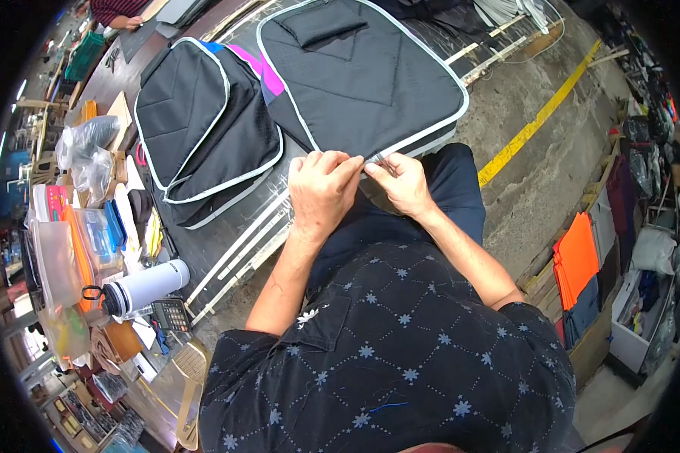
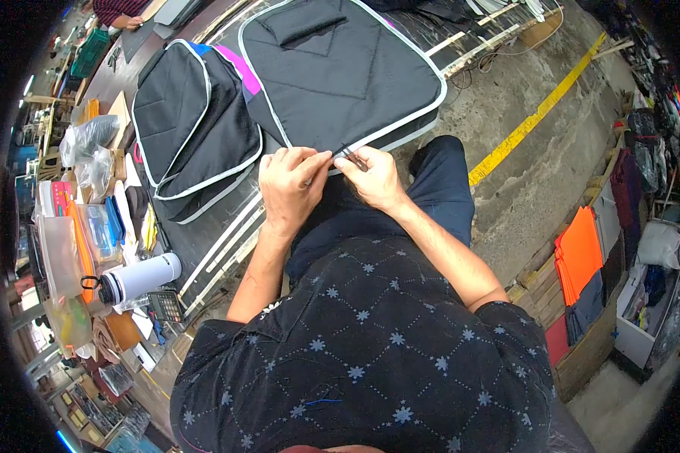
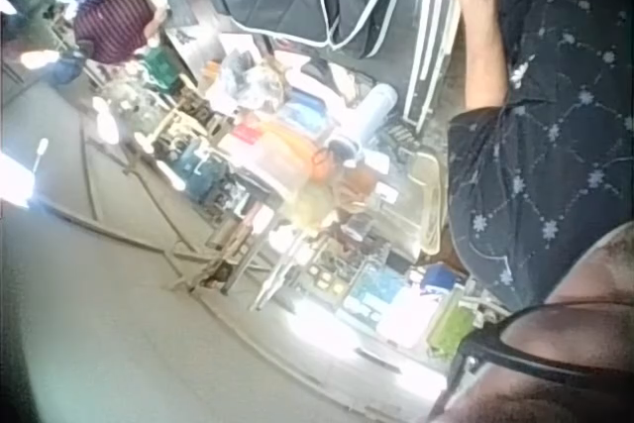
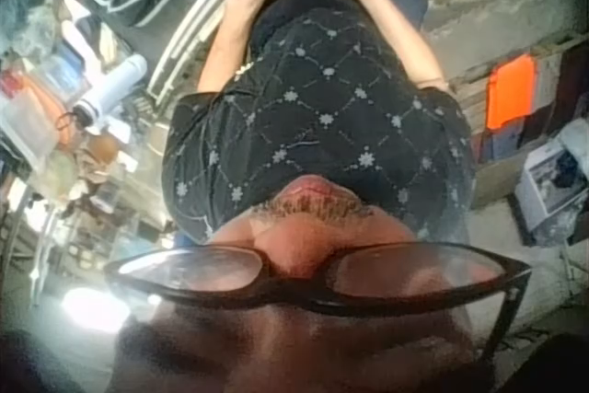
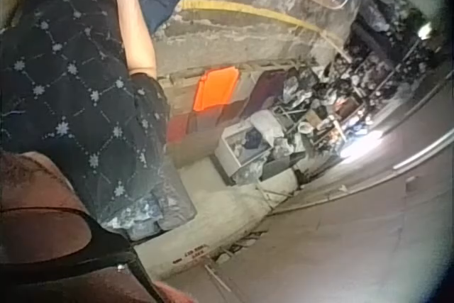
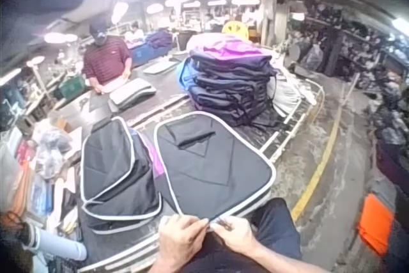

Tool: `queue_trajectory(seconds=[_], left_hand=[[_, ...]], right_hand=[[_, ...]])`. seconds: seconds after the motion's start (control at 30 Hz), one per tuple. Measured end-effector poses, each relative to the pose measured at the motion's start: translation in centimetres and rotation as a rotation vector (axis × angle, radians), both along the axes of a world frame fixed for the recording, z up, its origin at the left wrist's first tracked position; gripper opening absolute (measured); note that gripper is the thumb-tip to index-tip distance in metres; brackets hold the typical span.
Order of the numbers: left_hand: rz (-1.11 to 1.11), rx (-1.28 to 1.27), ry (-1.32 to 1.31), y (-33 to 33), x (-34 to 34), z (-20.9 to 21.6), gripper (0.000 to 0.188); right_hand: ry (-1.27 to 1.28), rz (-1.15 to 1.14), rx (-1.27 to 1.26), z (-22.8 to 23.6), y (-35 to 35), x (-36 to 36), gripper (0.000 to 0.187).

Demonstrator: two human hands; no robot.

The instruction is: Trimming excess threads from manufactured backpacks using scissors.

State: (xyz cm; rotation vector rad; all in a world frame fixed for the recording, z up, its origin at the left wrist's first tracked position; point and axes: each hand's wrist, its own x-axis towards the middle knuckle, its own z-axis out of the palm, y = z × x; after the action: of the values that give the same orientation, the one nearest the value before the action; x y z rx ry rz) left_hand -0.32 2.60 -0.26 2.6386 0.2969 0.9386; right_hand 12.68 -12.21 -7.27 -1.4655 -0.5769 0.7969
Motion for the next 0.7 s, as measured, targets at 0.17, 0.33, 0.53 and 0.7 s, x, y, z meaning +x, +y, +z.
queue_trajectory(seconds=[0.17, 0.33, 0.53, 0.7], left_hand=[[-0.011, -0.085, 0.020, -0.7, 0.2, 0.1, 0.012], [0.063, -0.754, -0.099, -1.0, -0.3, -0.7, 0.006], [-0.008, -0.413, -0.100, -0.3, -0.5, -0.8, 0.011], [0.055, -0.254, -0.038, -1.0, 0.6, -0.1, 0.012]], right_hand=[[-0.051, 0.034, -0.060, 0.9, -0.1, 0.2, 0.018], [-0.091, 0.011, -0.093, 0.2, -0.4, 0.7, 0.018], [-0.050, 0.034, -0.037, 0.6, -0.6, 0.9, 0.019], [0.030, 0.027, 0.019, 0.3, -0.4, 0.7, 0.018]])
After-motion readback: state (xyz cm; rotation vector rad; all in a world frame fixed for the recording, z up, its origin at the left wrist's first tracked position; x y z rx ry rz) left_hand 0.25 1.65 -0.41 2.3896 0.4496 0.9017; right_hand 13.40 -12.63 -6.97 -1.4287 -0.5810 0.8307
